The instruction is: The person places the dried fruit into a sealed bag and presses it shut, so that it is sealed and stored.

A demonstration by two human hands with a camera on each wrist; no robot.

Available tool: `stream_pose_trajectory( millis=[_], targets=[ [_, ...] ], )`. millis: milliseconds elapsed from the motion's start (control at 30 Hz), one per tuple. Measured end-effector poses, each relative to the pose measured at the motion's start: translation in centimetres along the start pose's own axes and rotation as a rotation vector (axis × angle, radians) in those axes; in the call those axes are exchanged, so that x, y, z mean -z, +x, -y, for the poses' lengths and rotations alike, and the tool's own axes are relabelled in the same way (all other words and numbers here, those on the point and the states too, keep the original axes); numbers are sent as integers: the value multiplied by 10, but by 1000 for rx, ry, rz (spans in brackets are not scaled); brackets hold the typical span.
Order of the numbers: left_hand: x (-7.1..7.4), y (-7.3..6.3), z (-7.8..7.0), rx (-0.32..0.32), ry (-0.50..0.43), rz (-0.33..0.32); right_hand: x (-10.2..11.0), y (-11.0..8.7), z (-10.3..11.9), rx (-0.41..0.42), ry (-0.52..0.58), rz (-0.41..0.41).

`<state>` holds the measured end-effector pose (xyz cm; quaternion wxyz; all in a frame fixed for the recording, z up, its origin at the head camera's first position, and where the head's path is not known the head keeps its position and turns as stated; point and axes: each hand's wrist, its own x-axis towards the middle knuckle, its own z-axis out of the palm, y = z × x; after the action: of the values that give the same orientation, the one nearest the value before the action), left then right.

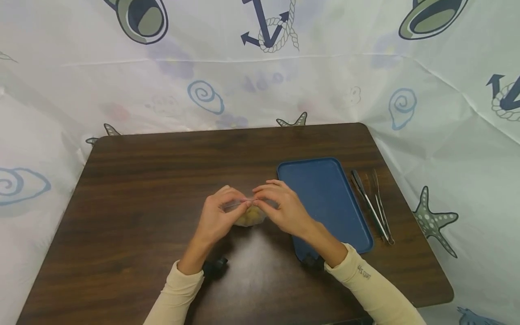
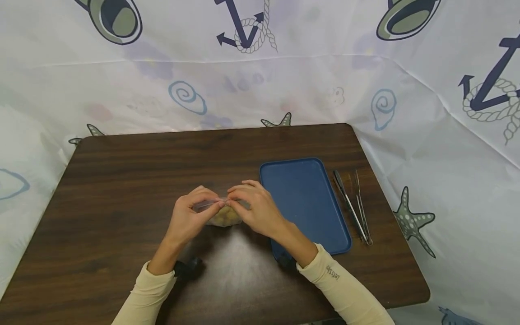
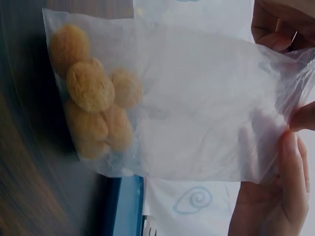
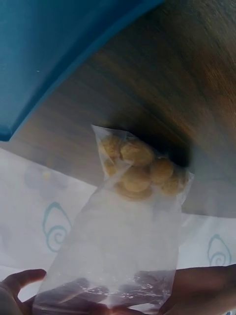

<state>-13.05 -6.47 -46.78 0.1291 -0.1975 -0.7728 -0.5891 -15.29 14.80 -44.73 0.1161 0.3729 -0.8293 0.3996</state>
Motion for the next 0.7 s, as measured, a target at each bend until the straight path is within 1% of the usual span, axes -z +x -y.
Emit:
stream_pose_trajectory(
  millis=[100,267,400,567,700],
  targets=[
    [3,0,-1,1,22,0,3,1,-1,-17,11,16],
    [8,1,-3,-9,59,30,7,-2,-1,-57,57,39],
    [12,0,-5,-17,78,30,8,-3,-1,-74,85,46],
    [16,-2,-5,2,89,25,11,-4,-2,-76,114,47],
    [19,-3,-6,22,91,16,14,-9,-4,-108,135,49]
  ],
)
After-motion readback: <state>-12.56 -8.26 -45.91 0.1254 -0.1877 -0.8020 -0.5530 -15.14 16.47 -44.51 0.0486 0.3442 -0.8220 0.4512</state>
